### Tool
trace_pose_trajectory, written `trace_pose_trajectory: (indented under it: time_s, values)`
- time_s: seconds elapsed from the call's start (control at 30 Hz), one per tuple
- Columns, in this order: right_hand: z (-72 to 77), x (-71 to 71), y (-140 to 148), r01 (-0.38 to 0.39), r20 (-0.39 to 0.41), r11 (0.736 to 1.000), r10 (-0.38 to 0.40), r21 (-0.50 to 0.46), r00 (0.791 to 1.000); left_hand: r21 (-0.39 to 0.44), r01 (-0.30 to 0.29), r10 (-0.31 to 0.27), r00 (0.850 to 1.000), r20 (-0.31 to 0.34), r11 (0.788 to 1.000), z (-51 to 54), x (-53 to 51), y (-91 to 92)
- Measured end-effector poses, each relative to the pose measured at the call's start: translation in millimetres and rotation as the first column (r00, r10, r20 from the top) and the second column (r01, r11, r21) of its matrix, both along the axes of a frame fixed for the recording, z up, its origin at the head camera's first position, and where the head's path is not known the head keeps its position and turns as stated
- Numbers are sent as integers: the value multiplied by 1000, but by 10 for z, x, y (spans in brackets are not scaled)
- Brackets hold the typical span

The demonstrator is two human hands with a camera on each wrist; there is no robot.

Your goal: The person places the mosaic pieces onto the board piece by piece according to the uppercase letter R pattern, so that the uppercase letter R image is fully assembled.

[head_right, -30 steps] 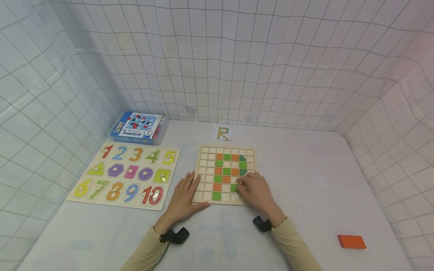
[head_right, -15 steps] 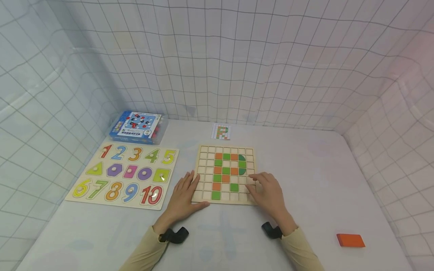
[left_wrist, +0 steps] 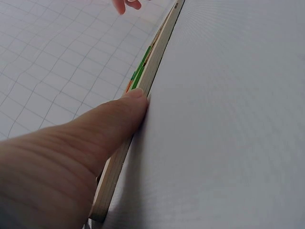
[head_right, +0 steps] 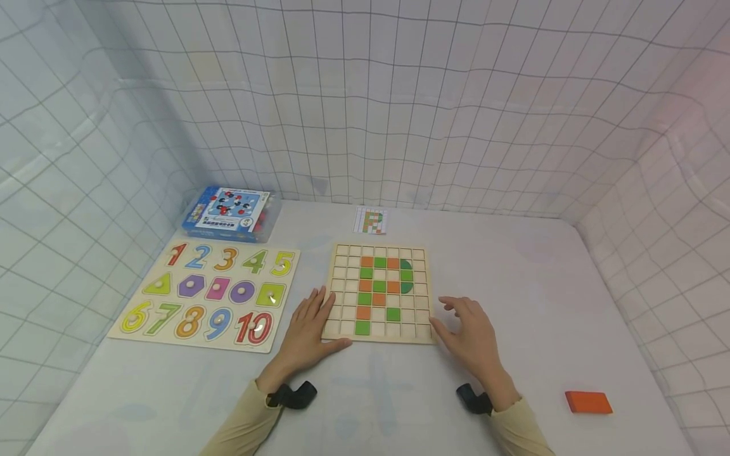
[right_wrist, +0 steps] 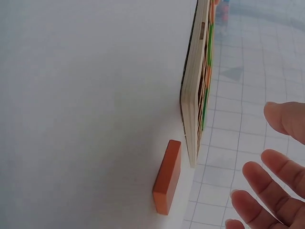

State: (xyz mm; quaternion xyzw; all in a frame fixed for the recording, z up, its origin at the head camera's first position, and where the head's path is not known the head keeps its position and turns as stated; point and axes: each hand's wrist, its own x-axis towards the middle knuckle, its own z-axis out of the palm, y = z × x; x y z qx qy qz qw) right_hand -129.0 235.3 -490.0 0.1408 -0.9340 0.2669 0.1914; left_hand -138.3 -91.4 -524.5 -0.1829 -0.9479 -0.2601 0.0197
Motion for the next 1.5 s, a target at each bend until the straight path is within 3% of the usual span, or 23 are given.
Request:
trace_pose_trajectory:
  time_s: [0.33,0.73,1.03,1.5]
  values:
    - [-2,71,74,34,10,999,-34,18,999,16,1,0,1000,-21,1000,14,1,-1]
    - [27,130,142,56,122,996,-63,63,991,19,0,1,1000,-23,1000,19,4,-1]
    - [-1,150,182,45,142,993,-61,112,988,6,-4,4,1000,-5,1000,13,-3,1]
    - [19,169,208,53,314,979,-114,197,943,4,2,-2,1000,-10,1000,9,5,-1]
